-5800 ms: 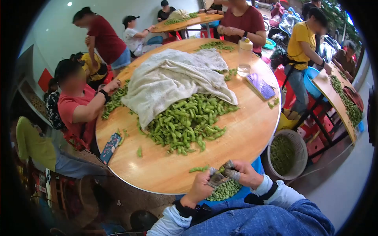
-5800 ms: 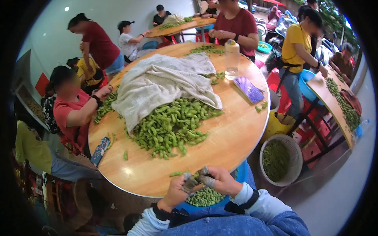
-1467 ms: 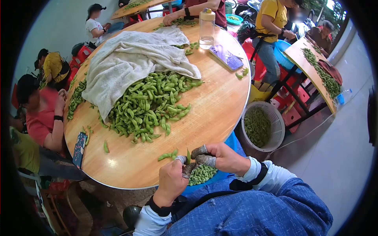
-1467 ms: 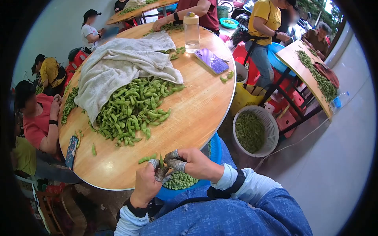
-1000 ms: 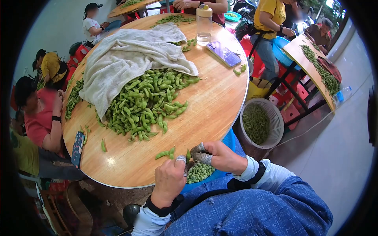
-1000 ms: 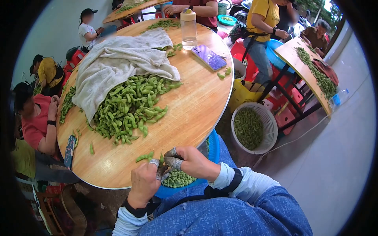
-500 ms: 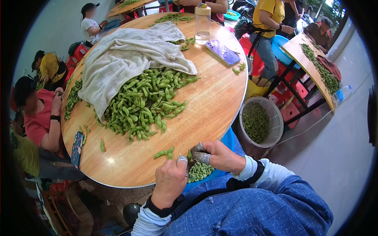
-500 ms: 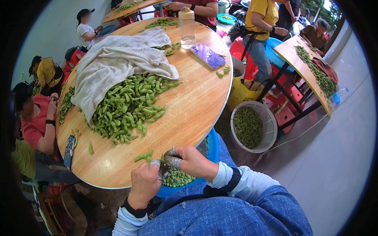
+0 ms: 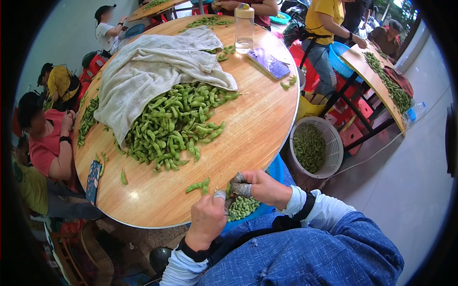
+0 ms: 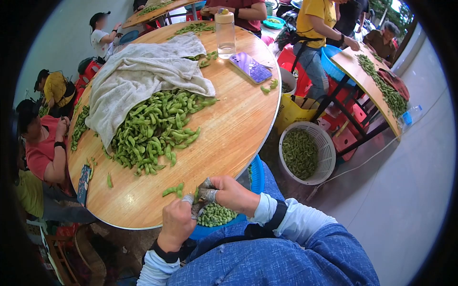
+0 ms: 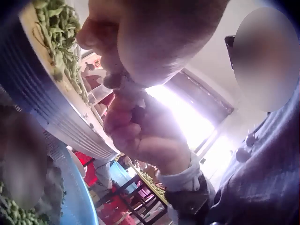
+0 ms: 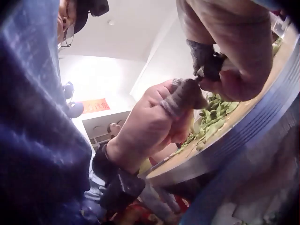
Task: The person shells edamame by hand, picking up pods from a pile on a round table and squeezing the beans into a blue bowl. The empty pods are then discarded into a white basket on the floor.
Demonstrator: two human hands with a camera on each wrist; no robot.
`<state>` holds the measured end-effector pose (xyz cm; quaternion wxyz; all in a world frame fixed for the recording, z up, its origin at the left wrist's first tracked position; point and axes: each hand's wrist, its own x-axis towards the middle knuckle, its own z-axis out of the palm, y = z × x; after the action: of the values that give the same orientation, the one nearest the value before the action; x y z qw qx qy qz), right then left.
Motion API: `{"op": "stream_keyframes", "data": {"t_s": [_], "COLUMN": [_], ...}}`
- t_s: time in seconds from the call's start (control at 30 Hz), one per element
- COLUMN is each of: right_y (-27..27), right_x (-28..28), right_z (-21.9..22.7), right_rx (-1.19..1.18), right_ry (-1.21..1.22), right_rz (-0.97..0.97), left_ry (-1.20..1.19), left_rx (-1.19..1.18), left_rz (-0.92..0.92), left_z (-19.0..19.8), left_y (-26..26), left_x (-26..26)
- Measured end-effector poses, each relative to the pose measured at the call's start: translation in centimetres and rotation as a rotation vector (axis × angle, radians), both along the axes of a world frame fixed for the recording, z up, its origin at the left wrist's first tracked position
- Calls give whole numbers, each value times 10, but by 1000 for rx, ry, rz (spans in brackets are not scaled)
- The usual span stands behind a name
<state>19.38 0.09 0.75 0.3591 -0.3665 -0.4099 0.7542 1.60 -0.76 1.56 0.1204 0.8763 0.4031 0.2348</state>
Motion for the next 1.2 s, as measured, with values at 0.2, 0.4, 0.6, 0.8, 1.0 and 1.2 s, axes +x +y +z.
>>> {"op": "stream_keyframes", "data": {"t_s": [0.2, 0.4, 0.6, 0.8, 1.0, 1.2], "right_y": [1, 6, 9, 9, 8, 0], "right_x": [-3, -6, 0, 8, 12, -1], "right_z": [-24, -31, -33, -15, -5, 4], "right_rx": [133, 194, 215, 306, 373, 415], "right_ry": [256, 307, 285, 6, -57, -222], "right_rz": [-4, 29, 101, 107, 156, 3], "left_ry": [-642, -1291, -1366, -802, -728, -816], "left_rx": [-499, -1194, -1496, -1003, -924, -952], "left_rz": [47, 116, 242, 29, -61, 189], "left_z": [-24, -21, -8, -14, -21, -30], "left_y": [-1, -5, 1, 1, -2, -1], "left_x": [-1, 0, 5, -5, -4, -5]}}
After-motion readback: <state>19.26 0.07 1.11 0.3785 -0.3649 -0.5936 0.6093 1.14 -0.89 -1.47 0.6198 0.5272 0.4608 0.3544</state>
